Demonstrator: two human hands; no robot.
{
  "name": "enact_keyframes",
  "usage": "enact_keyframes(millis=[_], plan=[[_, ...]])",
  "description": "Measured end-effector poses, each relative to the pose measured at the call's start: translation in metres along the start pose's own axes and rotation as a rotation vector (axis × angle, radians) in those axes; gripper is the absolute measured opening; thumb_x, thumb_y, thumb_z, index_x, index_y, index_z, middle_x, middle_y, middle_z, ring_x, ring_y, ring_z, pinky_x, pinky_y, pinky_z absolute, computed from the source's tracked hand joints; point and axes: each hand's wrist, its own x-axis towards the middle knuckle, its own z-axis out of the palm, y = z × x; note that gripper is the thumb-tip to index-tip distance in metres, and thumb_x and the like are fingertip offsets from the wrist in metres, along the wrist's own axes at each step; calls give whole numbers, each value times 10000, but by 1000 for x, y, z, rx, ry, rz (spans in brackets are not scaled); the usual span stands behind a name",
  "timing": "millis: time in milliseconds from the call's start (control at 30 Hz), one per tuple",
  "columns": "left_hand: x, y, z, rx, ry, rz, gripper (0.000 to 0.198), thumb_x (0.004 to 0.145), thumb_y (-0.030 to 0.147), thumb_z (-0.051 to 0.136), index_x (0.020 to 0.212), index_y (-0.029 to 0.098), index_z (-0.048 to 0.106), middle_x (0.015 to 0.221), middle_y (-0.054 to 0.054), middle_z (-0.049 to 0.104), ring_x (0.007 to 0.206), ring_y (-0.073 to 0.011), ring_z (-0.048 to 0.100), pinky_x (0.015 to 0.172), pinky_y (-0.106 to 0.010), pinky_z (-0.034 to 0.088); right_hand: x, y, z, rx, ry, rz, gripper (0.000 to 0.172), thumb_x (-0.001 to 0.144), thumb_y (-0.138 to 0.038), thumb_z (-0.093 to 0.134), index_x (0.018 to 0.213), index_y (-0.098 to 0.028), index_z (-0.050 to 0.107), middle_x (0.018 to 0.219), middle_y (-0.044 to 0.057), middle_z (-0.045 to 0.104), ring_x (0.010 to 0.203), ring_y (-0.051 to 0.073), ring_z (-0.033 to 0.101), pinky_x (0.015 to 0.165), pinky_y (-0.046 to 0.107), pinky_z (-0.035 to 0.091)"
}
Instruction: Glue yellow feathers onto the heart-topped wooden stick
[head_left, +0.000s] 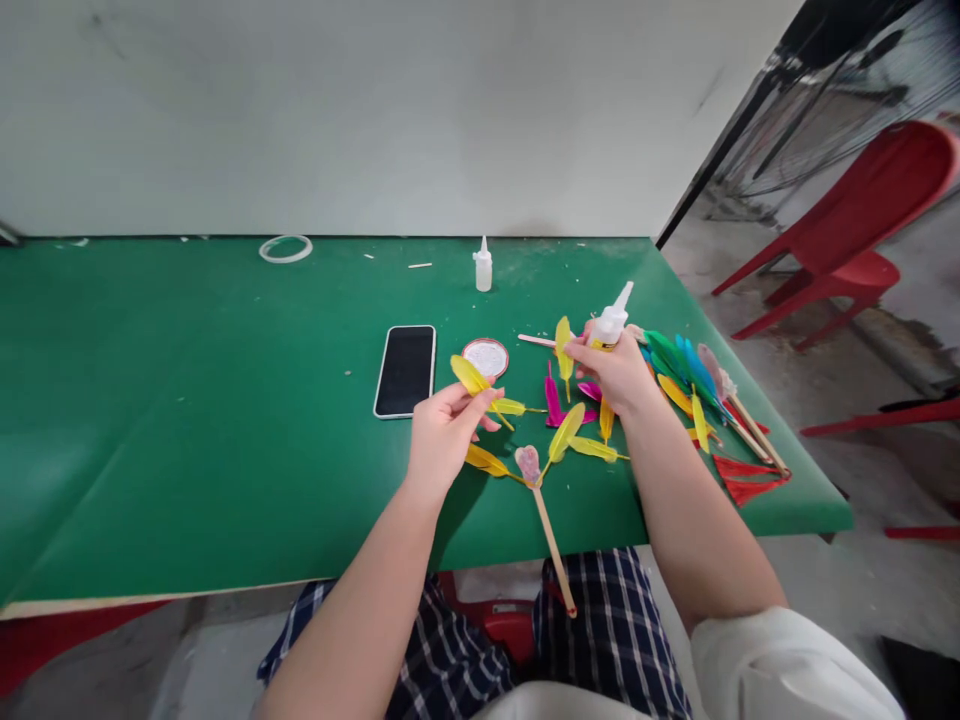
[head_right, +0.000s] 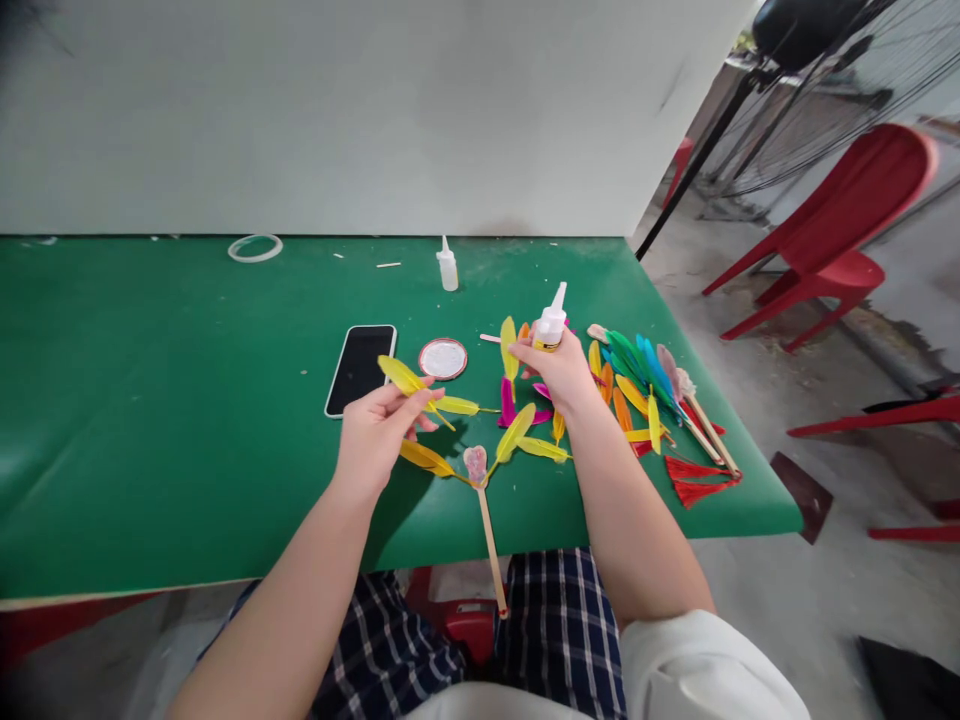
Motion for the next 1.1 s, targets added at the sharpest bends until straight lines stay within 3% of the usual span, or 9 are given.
enact_keyframes(millis=[167, 333, 767, 900, 1100], plan=[[4, -6, 4, -22, -181, -143, 281, 741, 371, 632, 911, 155, 690, 820, -82, 710, 443, -85, 569, 346, -165, 317, -26, -11, 31, 32, -208, 10, 346, 562, -296, 735, 742, -186, 461, 651, -42, 543, 517, 73, 494, 459, 221, 444], [4, -8, 5, 1, -204, -148, 229, 727, 365, 640, 819, 162, 693, 701, -39, 690, 459, -98, 589, 366, -168, 315, -34, -7, 44, 45, -328, 21, 337, 582, -298, 727, 756, -190, 459, 657, -35, 559, 537, 86, 521, 470, 231, 469], [6, -10, 2, 33, -185, -118, 241, 729, 375, 642, 824, 156, 677, 664, -32, 676, 460, -106, 600, 358, -170, 309, -40, -9, 48, 32, -352, 5, 324, 598, -304, 726, 767, -180, 478, 693, -23, 564, 561, 87, 523, 488, 239, 499], [6, -9, 1, 21, -186, -130, 283, 727, 400, 644, 844, 144, 676, 749, -57, 697, 470, -96, 600, 367, -156, 327, -31, -9, 36, -25, -289, -20, 324, 599, -306, 715, 783, -182, 479, 699, -17, 571, 558, 94, 531, 490, 248, 504], [5, -5, -1, -28, -132, -79, 332, 737, 425, 638, 886, 130, 668, 843, -85, 702, 506, -86, 604, 388, -138, 368, -3, -1, -20, -351, -27, -108, 374, 600, -325, 718, 880, -193, 508, 727, -14, 523, 534, 97, 498, 467, 260, 476]])
